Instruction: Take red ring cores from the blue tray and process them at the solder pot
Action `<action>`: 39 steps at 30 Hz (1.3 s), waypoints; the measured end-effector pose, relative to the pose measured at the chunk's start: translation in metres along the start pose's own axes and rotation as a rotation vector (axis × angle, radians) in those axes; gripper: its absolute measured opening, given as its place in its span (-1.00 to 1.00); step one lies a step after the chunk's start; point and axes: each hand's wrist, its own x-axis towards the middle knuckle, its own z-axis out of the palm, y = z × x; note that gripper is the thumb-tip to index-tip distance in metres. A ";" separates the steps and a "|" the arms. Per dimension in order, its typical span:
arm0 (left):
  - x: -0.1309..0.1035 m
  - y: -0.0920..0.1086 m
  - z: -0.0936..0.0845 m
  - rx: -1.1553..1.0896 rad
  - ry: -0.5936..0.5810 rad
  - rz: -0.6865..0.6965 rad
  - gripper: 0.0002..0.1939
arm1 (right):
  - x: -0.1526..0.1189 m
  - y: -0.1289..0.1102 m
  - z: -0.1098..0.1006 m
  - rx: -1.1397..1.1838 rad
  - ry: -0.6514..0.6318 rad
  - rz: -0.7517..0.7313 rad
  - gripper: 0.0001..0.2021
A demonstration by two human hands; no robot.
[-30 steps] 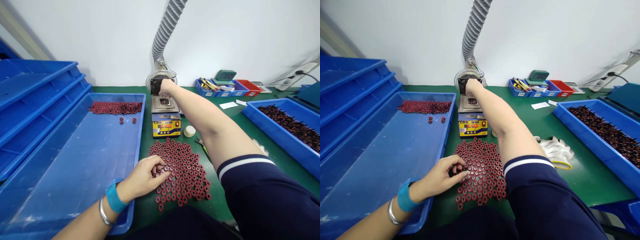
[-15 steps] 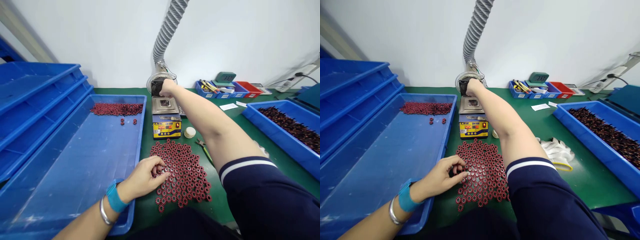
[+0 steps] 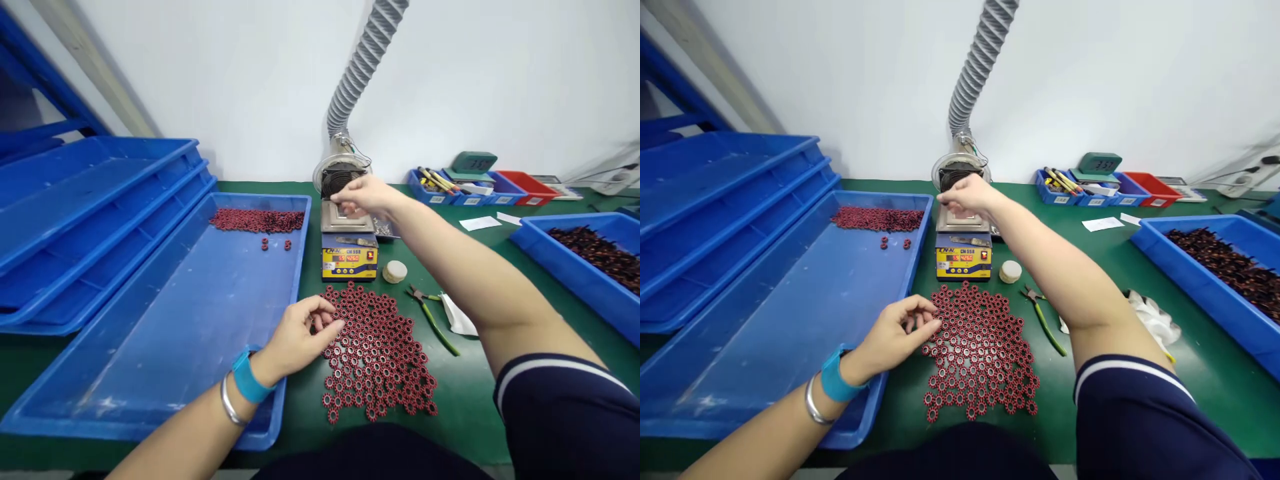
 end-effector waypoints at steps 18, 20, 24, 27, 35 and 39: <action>0.008 0.005 -0.006 -0.660 0.347 -0.071 -0.59 | -0.131 0.075 0.095 -0.144 0.114 -0.724 -0.94; 0.008 0.006 -0.006 -0.634 0.342 -0.091 -0.59 | -0.132 0.076 0.096 -0.128 0.114 -0.704 -0.94; 0.007 0.007 -0.007 -0.577 0.324 -0.103 -0.61 | -0.140 0.078 0.093 -0.131 0.083 -0.662 -0.90; 0.008 0.006 -0.009 -0.517 0.365 -0.119 -0.63 | -0.153 0.083 0.077 -0.144 0.091 -0.574 -0.80; 0.011 0.002 -0.012 -0.453 0.431 -0.153 -0.64 | -0.200 0.151 -0.014 -0.171 0.367 -0.220 -0.69; 0.010 0.005 -0.011 -0.428 0.433 -0.173 -0.60 | -0.225 0.198 -0.052 -0.259 0.481 -0.023 -0.62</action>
